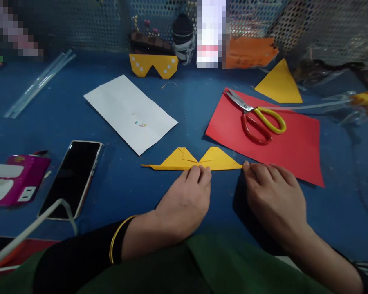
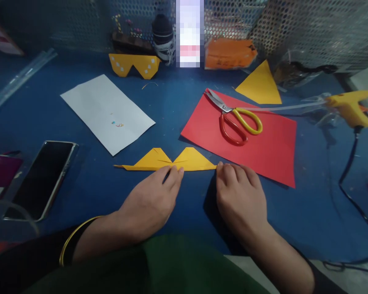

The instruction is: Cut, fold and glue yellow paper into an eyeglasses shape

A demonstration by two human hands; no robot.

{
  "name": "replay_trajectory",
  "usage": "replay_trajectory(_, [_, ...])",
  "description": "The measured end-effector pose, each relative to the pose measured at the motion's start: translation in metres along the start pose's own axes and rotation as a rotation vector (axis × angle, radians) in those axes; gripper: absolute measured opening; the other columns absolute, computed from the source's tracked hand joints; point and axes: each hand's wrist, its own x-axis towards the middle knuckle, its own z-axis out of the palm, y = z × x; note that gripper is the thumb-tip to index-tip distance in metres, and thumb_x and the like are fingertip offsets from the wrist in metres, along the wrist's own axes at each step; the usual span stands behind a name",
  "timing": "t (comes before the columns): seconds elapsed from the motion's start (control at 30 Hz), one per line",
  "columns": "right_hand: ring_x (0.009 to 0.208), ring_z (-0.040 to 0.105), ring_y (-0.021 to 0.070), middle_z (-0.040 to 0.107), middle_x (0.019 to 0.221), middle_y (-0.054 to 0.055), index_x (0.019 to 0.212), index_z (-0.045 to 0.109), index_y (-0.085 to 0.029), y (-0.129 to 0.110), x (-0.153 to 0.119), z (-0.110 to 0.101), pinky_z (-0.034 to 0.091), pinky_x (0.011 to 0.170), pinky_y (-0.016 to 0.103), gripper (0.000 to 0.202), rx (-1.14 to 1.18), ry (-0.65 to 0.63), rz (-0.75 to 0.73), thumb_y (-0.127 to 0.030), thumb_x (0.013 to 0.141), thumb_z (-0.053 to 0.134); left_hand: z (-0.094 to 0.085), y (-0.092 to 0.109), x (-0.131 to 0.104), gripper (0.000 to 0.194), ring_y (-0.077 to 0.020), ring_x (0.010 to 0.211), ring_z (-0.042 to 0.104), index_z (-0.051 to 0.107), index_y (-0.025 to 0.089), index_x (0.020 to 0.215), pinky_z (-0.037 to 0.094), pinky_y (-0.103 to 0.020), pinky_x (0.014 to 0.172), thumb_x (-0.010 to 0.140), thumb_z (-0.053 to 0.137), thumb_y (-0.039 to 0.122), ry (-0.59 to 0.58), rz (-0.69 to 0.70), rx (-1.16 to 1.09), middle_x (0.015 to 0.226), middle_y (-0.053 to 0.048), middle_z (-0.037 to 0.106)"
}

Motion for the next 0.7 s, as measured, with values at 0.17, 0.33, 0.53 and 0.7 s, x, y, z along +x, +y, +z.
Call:
replay_trajectory(0.17, [0.082,0.063,0.0222,0.071,0.095,0.010,0.112,0.068,-0.011,0.026,0.001,-0.001,0.047,0.075,0.035,0.026,0.207,0.120,0.086,-0.010,0.092,0.052,0.001,-0.001,-0.002,0.051,-0.0332,0.112,0.058,0.049,-0.009,0.139,0.052,-0.044,0.092,0.092,0.035,0.005,0.033,0.025,0.005,0.133,-0.028,0.057])
replay_trajectory(0.33, [0.071,0.056,0.0186,0.064,0.079,0.007,0.112,0.069,-0.012,0.026,0.012,-0.014,0.039,0.063,0.032,0.023,0.302,0.155,-0.016,-0.019,0.096,0.053,0.002,-0.001,-0.002,0.051,-0.0316,0.109,0.058,0.052,-0.006,0.138,0.051,-0.043,0.090,0.091,0.041,0.008,0.037,0.013,0.005,0.130,-0.027,0.059])
replay_trajectory(0.53, [0.070,0.054,0.0189,0.062,0.077,0.007,0.115,0.066,-0.002,-0.012,0.016,-0.006,0.040,0.066,0.033,0.031,0.312,0.078,-0.155,-0.009,0.095,0.044,0.003,0.003,-0.003,0.051,-0.0307,0.106,0.058,0.051,-0.007,0.138,0.051,-0.042,0.089,0.091,0.038,0.008,0.049,-0.005,0.015,0.130,-0.026,0.058])
replay_trajectory(0.7, [0.072,0.053,0.0221,0.062,0.079,0.009,0.116,0.066,0.001,-0.020,0.018,-0.008,0.039,0.066,0.035,0.032,0.230,0.035,-0.150,-0.005,0.091,0.047,-0.001,0.003,-0.003,0.047,-0.0294,0.101,0.057,0.054,-0.006,0.135,0.050,-0.041,0.087,0.093,0.037,0.009,0.058,-0.010,0.013,0.124,-0.024,0.059])
